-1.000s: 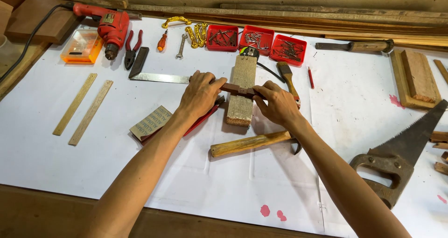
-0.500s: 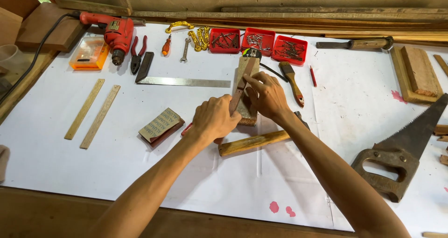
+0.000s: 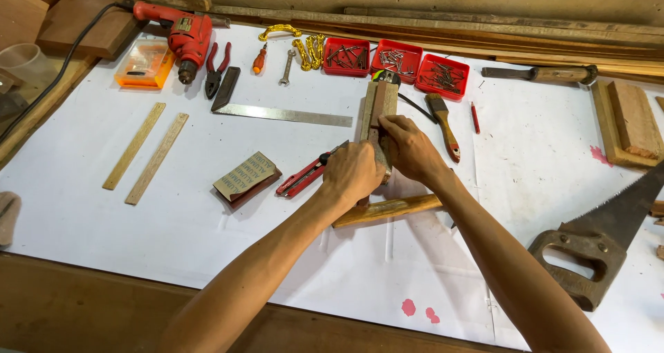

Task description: Measure, mark, and cut wood to create joinery using hand tools.

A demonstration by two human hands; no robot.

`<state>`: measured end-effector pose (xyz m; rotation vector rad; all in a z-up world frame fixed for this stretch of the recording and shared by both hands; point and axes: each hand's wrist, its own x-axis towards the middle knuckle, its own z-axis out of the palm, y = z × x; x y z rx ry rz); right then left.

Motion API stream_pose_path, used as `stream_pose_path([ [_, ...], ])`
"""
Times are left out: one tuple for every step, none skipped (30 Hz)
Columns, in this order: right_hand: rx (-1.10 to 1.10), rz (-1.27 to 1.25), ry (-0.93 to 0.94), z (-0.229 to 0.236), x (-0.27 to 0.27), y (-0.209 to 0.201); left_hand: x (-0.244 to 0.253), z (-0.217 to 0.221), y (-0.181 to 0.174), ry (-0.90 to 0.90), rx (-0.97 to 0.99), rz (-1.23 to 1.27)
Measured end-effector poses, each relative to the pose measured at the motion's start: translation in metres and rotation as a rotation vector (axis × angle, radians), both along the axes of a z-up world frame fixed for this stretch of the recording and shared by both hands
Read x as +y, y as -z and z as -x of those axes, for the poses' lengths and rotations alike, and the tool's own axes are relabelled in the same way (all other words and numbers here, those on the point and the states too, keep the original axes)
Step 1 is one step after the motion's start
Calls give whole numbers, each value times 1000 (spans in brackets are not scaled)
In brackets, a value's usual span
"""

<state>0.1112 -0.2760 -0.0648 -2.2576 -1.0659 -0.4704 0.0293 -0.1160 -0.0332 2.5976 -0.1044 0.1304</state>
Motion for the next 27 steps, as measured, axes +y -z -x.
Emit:
stream_pose_path([
  [0,3,0,0,-1,-2,0,-2,2,0,0,3],
  [31,-7,6,2,0,-2,0,-2,4,4,0,7],
  [62,-16,12,4,0,-2,0,-2,7,8,0,11],
  [65,-17,13,2,-1,0,2,0,2,8,3,10],
  [35,6,14,0,-2,1,4,1,-4,15,-2,20],
  [4,29,15,-1,-3,3,6,3,-9,22,-8,30],
  [6,30,16,1,-4,0,9,5,-15,22,-6,31],
  [48,53,14,2,-4,-5,13,6,-22,21,70,42],
  [91,77,12,2,-4,-10,17,7,-29,21,146,53],
  [90,78,5,4,-5,-19,26,4,-22,14,145,55],
  [89,107,8,6,-4,-27,36,2,-16,5,90,89],
  [88,135,8,8,-2,-35,48,0,-9,-8,36,121],
  [86,135,-1,5,1,-41,61,1,-9,-17,34,121],
  [3,156,-35,4,4,-45,74,4,-8,5,-55,98],
  [-80,176,-69,3,8,-48,88,8,-6,28,-144,73],
  [-80,173,-83,5,21,-54,99,14,-14,15,-143,69],
  [-31,208,-95,7,34,-59,110,20,-21,-16,-89,47],
  [21,242,-105,10,46,-63,120,27,-28,-45,-30,24],
  [25,237,-116,10,62,-61,133,30,-27,-55,-25,19],
  [-16,264,-168,11,76,-58,145,34,-24,-51,-66,-15],
  [-58,290,-221,11,92,-54,158,39,-21,-46,-108,-49],
  [-50,291,-234,16,107,-55,168,46,-23,-58,-98,-47],
  [0,343,-262,22,123,-57,178,53,-24,-87,-70,-72],
  [44,395,-289,27,140,-60,189,60,-26,-118,-46,-96],
  [46,398,-304,29,153,-55,197,66,-21,-131,-41,-94],
  [50,439,-329,30,166,-50,204,71,-18,-168,-33,-171],
  [54,481,-354,31,178,-45,212,77,-14,-203,-24,-248],
])
